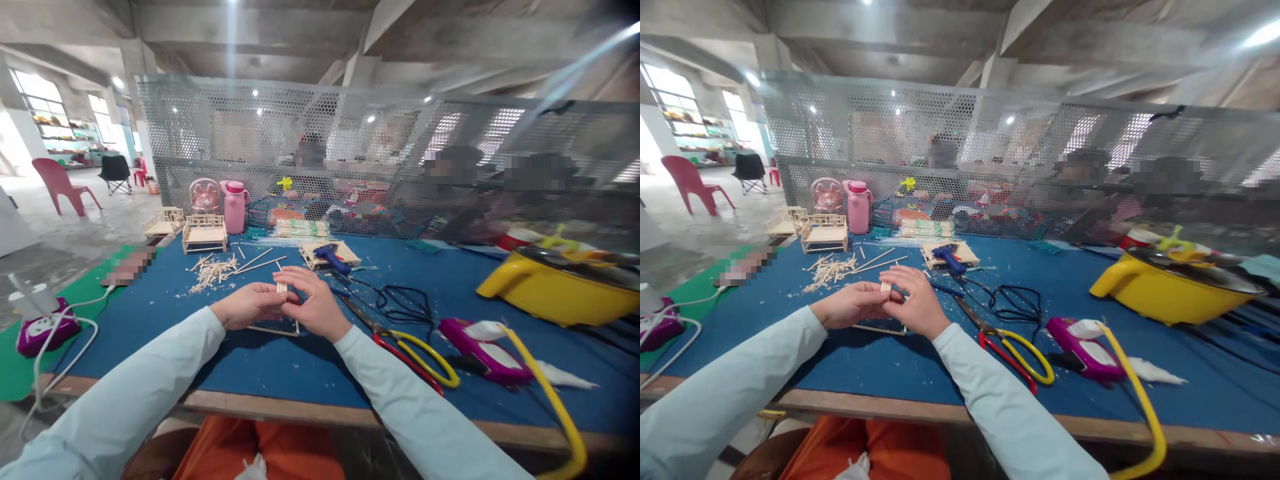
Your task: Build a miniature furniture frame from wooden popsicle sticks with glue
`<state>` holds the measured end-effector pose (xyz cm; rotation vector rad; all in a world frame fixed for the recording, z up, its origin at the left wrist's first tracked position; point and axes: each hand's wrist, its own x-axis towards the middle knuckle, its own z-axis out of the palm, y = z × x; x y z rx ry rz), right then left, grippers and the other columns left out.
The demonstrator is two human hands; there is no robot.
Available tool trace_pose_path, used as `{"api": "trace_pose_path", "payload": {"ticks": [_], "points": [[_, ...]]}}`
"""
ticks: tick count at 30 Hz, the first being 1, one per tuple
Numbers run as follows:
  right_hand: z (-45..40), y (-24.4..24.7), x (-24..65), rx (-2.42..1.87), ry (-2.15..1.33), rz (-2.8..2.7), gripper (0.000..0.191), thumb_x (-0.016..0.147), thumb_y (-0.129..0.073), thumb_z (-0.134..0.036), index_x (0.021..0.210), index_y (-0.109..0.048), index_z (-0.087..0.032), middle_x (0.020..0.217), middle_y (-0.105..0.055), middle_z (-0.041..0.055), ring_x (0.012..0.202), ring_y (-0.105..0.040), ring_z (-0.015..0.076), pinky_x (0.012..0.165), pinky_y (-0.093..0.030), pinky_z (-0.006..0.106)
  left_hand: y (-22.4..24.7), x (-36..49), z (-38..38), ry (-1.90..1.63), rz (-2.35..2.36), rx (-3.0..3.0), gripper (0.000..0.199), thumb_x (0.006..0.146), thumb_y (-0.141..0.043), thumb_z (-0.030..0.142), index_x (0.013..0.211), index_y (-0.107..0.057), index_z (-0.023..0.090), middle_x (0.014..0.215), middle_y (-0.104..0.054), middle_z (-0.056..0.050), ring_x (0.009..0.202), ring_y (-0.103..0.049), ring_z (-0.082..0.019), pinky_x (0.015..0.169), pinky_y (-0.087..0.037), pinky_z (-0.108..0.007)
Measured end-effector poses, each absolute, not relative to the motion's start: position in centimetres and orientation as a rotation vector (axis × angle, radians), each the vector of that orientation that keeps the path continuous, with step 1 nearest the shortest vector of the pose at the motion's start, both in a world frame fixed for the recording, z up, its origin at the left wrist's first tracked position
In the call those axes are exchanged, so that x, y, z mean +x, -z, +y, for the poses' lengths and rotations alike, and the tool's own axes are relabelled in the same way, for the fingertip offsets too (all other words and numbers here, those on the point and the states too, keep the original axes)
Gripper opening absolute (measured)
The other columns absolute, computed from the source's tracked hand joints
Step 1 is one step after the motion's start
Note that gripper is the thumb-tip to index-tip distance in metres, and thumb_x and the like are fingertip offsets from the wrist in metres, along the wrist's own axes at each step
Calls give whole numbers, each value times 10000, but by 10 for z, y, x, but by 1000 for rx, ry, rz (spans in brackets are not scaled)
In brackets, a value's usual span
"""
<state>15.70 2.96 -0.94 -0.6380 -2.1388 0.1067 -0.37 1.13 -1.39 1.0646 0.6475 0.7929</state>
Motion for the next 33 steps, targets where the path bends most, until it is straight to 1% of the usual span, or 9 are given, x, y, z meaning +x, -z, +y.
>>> {"api": "trace_pose_path", "payload": {"ticks": [2,6,12,16,18,21,22,27,33], "points": [[29,8,157,-658,-143,-2116,334,639,-622,-129,965,-638,-200,1014,-673,60,1039,-561,206,924,-422,393,12,-5,12,-815,666,1018,344,627,-719,372,866,-668,130,758,-642,-45,701,-563,-124,776,-402,-297],[30,8,157,-665,-157,-2104,314,669,-670,-238,979,-635,-205,1036,-664,68,1048,-551,207,931,-422,402,9,-8,14,-888,683,946,336,639,-695,405,855,-661,149,742,-649,-43,746,-587,-146,792,-411,-309],[33,11,157,-625,-99,-2095,292,680,-644,-184,970,-638,-215,1050,-659,66,1042,-549,199,930,-423,411,11,-1,12,-1001,713,1126,332,544,-773,353,737,-680,100,702,-658,-44,615,-545,-90,659,-395,-227],[33,11,158,-576,-141,-2122,288,692,-643,-187,977,-634,-227,1075,-647,65,1049,-545,194,944,-408,411,14,3,11,-1053,730,1176,329,555,-765,358,742,-681,101,733,-669,-49,667,-572,-109,726,-410,-255],[32,11,159,-585,-180,-2131,349,681,-663,-200,1025,-610,-221,1098,-629,76,1053,-540,195,945,-407,403,14,4,11,-1078,722,1150,347,534,-775,364,748,-679,108,748,-671,-49,716,-589,-129,766,-416,-277],[30,9,159,-653,-209,-2108,525,621,-723,-236,1114,-546,-202,1114,-600,97,1044,-538,209,918,-422,400,13,2,12,-1105,724,1086,370,506,-790,357,767,-678,120,754,-672,-44,746,-595,-143,759,-419,-280],[30,9,160,-664,-201,-2091,531,614,-730,-245,1109,-543,-202,1111,-596,98,1041,-537,212,915,-422,402,12,1,12,-1107,726,1078,366,508,-790,350,771,-678,121,759,-673,-44,746,-595,-141,754,-416,-275],[31,7,161,-609,-122,-2067,273,675,-687,-278,933,-613,-227,1072,-610,78,1022,-544,208,912,-412,413,14,-1,14,-1095,711,1147,304,562,-764,341,732,-682,102,759,-677,-56,700,-581,-117,764,-402,-259],[33,6,162,-594,-110,-2098,240,684,-676,-268,914,-623,-227,1066,-626,75,1024,-548,205,924,-402,419,12,0,12,-1076,721,1117,285,541,-773,336,674,-670,106,728,-673,-49,699,-584,-118,782,-396,-260]]}}
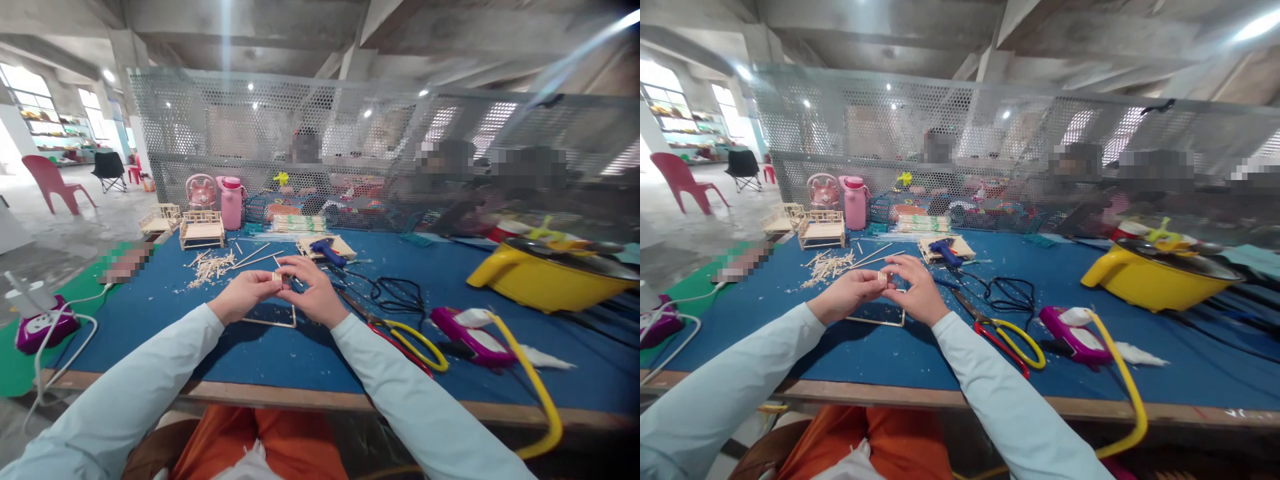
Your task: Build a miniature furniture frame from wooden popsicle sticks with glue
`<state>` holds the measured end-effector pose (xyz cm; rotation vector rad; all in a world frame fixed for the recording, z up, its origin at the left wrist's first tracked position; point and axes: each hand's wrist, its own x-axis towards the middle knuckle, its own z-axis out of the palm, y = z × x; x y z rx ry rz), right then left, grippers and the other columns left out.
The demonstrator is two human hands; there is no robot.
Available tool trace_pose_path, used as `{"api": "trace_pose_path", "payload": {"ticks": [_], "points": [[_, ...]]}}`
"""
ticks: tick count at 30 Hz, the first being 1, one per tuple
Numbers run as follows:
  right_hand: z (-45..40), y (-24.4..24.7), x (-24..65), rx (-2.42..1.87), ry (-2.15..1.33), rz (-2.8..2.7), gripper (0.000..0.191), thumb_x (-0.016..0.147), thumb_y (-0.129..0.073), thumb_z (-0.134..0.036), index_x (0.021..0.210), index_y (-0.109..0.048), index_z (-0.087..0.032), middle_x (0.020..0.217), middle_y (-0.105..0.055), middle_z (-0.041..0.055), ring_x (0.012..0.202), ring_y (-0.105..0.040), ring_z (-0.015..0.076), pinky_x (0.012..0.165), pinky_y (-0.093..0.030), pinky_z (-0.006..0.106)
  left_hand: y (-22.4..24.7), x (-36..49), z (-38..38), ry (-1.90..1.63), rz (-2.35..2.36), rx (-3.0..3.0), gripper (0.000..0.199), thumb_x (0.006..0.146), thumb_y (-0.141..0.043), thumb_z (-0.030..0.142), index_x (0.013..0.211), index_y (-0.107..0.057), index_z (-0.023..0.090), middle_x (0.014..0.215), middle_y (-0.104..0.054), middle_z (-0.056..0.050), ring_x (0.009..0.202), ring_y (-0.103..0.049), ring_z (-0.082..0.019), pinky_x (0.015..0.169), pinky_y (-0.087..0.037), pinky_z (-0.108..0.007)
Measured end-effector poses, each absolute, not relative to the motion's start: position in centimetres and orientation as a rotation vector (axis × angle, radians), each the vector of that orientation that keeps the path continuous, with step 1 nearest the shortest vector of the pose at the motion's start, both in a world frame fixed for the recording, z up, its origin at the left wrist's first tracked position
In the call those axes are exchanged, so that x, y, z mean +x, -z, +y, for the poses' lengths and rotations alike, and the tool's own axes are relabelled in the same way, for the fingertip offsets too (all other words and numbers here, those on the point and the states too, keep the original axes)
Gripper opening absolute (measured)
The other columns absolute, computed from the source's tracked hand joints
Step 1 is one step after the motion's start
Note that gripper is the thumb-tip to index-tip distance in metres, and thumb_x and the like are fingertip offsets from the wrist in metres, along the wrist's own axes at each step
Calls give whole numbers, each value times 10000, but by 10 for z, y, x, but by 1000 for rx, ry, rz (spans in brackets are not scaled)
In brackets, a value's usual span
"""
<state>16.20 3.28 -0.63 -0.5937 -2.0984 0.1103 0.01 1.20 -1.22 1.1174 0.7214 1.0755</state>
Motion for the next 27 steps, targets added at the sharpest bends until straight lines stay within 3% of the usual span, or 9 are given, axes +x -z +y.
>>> {"api": "trace_pose_path", "payload": {"ticks": [5,9,16,20,27], "points": [[34,8,161,-606,-74,-2149,329,685,-656,-267,1008,-606,-235,1149,-599,75,1091,-517,210,953,-382,432,13,0,12,-1061,720,1084,306,531,-779,325,717,-673,106,761,-679,-63,723,-596,-134,808,-402,-282],[36,11,161,-611,-15,-2164,271,691,-633,-243,961,-632,-241,1111,-628,57,1079,-523,207,958,-376,434,16,1,12,-1043,741,1131,317,543,-771,344,733,-681,106,776,-680,-63,738,-593,-137,822,-397,-285],[37,14,162,-645,11,-2145,298,670,-620,-211,966,-639,-243,1114,-633,48,1082,-521,212,949,-379,440,23,1,13,-1033,795,1217,358,594,-724,416,781,-691,112,721,-655,-40,705,-564,-133,721,-401,-260],[36,13,162,-635,24,-2155,302,670,-627,-233,971,-639,-241,1120,-631,51,1092,-516,219,946,-378,448,24,-3,16,-1022,823,1262,357,601,-721,411,788,-696,108,678,-644,-41,687,-563,-148,675,-407,-264],[35,9,163,-615,17,-2116,347,686,-670,-320,1016,-624,-222,1137,-620,75,1090,-523,209,968,-371,426,12,-6,15,-1078,736,1085,383,624,-704,431,862,-674,133,722,-649,-48,735,-594,-143,739,-433,-270]]}}
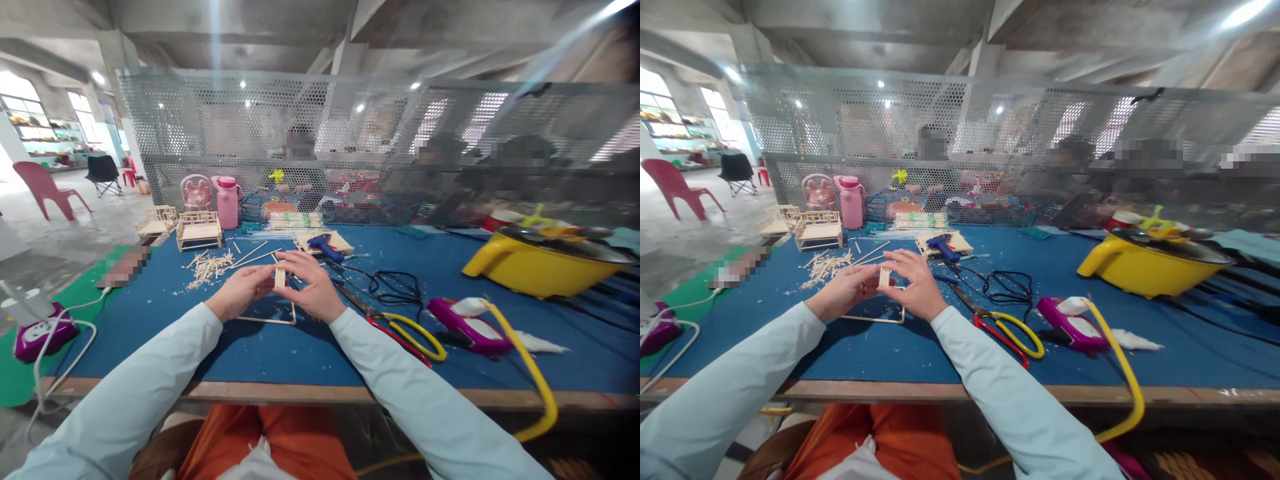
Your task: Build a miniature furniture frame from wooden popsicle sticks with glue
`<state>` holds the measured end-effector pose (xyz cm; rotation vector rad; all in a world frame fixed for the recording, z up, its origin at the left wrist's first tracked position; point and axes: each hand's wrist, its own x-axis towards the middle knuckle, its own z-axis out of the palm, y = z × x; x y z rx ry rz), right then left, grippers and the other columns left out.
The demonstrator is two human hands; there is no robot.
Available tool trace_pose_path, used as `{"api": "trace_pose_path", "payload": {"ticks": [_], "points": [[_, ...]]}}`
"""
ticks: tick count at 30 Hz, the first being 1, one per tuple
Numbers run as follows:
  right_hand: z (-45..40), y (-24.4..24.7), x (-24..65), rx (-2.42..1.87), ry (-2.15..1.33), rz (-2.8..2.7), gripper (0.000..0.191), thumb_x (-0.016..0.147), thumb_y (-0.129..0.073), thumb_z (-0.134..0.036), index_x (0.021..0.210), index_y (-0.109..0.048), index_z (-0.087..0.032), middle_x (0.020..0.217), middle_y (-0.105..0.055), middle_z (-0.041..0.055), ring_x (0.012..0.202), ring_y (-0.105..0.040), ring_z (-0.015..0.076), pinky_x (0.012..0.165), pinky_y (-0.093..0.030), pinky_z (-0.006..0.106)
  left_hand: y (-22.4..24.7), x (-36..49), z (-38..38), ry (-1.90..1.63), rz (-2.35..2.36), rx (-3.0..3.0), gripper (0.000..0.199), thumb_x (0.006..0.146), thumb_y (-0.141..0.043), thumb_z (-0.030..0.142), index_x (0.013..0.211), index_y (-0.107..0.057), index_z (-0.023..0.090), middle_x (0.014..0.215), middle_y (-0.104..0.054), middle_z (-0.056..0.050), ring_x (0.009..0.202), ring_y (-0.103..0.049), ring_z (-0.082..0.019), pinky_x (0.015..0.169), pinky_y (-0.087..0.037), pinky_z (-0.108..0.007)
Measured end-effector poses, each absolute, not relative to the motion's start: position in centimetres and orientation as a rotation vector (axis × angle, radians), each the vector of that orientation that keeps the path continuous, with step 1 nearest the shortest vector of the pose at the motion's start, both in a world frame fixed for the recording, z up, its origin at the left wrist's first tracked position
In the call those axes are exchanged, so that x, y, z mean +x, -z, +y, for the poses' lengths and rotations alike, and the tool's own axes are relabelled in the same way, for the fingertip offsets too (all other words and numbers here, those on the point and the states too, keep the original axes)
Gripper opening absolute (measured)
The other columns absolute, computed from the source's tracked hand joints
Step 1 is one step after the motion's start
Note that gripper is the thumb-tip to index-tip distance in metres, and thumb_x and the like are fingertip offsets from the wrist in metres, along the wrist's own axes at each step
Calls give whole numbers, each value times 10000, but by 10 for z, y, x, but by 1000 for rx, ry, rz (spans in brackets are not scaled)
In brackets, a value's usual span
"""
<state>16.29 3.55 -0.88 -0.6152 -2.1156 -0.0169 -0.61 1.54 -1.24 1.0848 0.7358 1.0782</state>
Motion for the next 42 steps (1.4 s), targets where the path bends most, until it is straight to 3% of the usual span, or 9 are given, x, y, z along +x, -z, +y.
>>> {"api": "trace_pose_path", "payload": {"ticks": [4,10,22,24,26,28,35,39,42], "points": [[37,10,163,-623,39,-2103,343,687,-666,-303,1017,-624,-219,1143,-615,77,1089,-522,211,966,-372,429,11,-4,14,-1118,688,1138,437,605,-732,387,956,-653,138,790,-656,-47,745,-590,-129,779,-422,-273],[39,16,160,-636,76,-2085,284,679,-626,-216,962,-640,-231,1125,-626,66,1071,-528,211,946,-384,437,17,-1,15,-1110,836,1468,360,621,-701,432,775,-688,107,740,-669,-54,741,-585,-159,808,-407,-301],[41,18,157,-631,66,-2106,281,687,-656,-260,966,-640,-228,1147,-609,72,1083,-509,225,952,-367,441,10,-2,12,-1133,806,1396,345,586,-727,402,744,-672,100,756,-688,-67,725,-619,-166,794,-442,-310],[40,17,158,-638,16,-2137,399,676,-670,-288,1064,-599,-223,1181,-584,86,1106,-494,232,968,-358,445,10,-1,12,-1154,818,1354,333,574,-739,393,723,-669,103,734,-681,-59,706,-614,-156,767,-445,-295],[37,15,160,-640,-53,-2171,622,653,-688,-313,1228,-479,-199,1236,-534,116,1136,-472,240,974,-359,443,10,-2,13,-1162,818,1264,343,552,-758,376,748,-670,109,727,-680,-53,711,-615,-151,762,-444,-289],[35,12,162,-627,-89,-2171,712,675,-656,-274,1318,-365,-183,1273,-489,132,1163,-448,236,982,-356,435,10,-2,14,-1166,790,1168,371,526,-778,358,782,-670,112,712,-681,-47,718,-620,-147,786,-443,-294],[36,12,164,-541,-47,-2157,498,691,-413,-45,1117,-579,-243,1237,-509,79,1141,-457,211,967,-358,441,10,-2,13,-1122,671,1080,272,532,-789,271,679,-653,87,674,-677,-46,678,-626,-134,803,-468,-300],[35,4,170,-631,-101,-2044,402,766,-425,-123,1125,-566,-235,1222,-532,78,1131,-475,205,961,-371,425,4,-3,11,-1090,721,956,133,640,-720,161,736,-651,100,723,-690,-54,663,-645,-128,759,-492,-269],[27,-8,187,-755,-138,-1782,324,814,-451,-229,1120,-552,-198,1127,-590,90,1014,-554,189,878,-440,363,1,-5,11,-1089,766,854,52,726,-629,100,776,-641,107,736,-692,-55,636,-650,-112,712,-506,-236]]}}
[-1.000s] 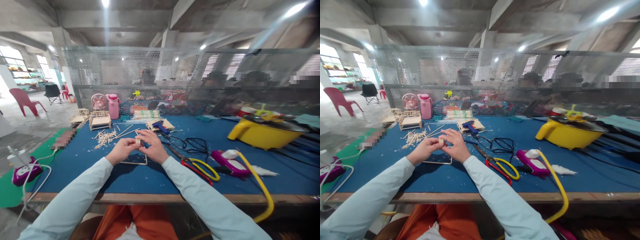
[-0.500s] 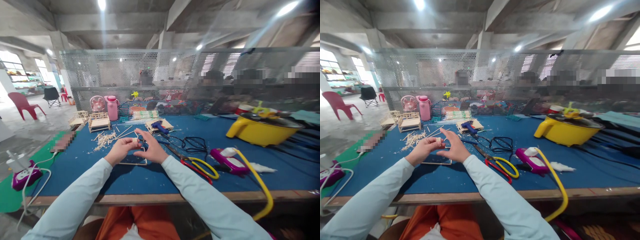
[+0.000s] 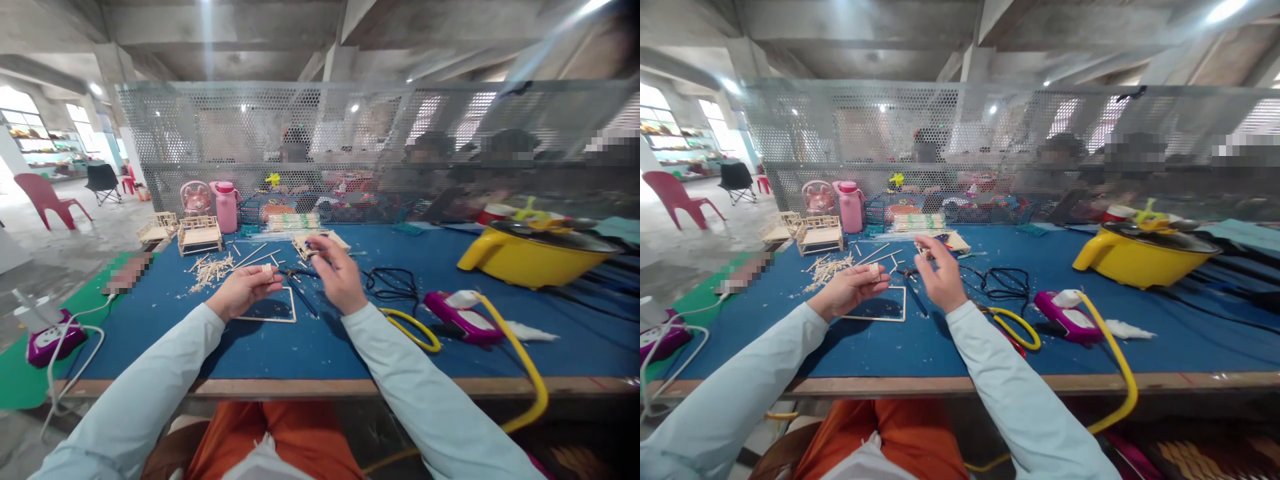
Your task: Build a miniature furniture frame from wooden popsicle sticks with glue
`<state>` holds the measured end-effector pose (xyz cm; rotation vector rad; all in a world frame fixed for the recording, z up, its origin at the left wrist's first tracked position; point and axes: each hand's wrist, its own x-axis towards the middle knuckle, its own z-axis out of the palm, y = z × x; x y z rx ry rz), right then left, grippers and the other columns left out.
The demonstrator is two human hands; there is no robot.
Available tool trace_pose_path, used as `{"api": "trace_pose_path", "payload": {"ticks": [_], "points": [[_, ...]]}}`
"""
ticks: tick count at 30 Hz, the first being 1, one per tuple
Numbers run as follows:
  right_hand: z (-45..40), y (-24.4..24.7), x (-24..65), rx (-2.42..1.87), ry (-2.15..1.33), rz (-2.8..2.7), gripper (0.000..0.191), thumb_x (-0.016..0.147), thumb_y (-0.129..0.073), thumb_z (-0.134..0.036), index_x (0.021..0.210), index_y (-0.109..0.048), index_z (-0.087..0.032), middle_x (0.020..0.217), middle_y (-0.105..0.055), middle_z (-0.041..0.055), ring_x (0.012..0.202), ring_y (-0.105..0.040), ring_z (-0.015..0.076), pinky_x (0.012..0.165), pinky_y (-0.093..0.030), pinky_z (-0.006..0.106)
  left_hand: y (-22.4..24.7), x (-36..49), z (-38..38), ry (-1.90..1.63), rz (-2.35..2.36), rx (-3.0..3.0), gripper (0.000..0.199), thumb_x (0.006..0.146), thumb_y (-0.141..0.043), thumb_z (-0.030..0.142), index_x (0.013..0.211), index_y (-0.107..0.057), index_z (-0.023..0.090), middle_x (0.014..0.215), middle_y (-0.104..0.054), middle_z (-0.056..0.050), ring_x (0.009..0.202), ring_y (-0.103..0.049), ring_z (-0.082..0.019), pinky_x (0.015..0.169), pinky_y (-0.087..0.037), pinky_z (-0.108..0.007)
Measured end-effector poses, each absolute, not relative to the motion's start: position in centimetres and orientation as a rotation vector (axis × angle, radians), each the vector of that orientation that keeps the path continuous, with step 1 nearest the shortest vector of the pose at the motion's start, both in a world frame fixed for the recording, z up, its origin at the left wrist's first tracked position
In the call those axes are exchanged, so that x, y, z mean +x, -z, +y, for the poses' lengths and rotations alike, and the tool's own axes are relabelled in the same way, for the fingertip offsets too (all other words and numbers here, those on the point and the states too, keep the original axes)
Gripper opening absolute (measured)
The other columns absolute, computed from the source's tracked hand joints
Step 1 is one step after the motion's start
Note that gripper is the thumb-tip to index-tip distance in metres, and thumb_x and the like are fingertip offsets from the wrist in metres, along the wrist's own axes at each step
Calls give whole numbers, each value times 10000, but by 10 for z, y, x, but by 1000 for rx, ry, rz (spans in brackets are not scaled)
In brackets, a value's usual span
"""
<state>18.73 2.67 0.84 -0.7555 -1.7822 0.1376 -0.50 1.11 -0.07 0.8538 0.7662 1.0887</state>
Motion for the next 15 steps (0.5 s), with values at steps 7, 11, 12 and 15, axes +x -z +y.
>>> {"api": "trace_pose_path", "payload": {"ticks": [7,11,12,15], "points": [[-1,-14,223,-1152,-91,-1869,145,761,-532,-259,771,-648,-173,732,-680,30,656,-613,157,646,-478,268,2,-3,14,-1085,836,815,64,787,-566,108,806,-627,100,750,-689,-73,663,-659,-112,748,-508,-234],[-8,-12,213,-1118,-101,-2023,141,768,-519,-231,778,-649,-177,770,-690,33,707,-626,156,681,-468,255,3,-2,12,-1024,851,829,70,789,-576,141,836,-614,106,776,-691,-79,675,-665,-130,689,-514,-219],[-10,-12,208,-1104,-106,-2063,139,770,-517,-222,779,-647,-176,783,-690,36,720,-626,156,693,-464,255,3,-3,12,-1022,848,830,66,792,-572,138,834,-611,106,771,-691,-77,677,-665,-128,679,-512,-209],[-15,-13,193,-1056,-135,-2202,152,784,-491,-186,783,-642,-169,801,-684,43,729,-614,152,698,-451,256,3,-4,12,-1025,840,823,57,805,-551,135,815,-602,112,752,-689,-63,673,-664,-119,647,-505,-190]]}}
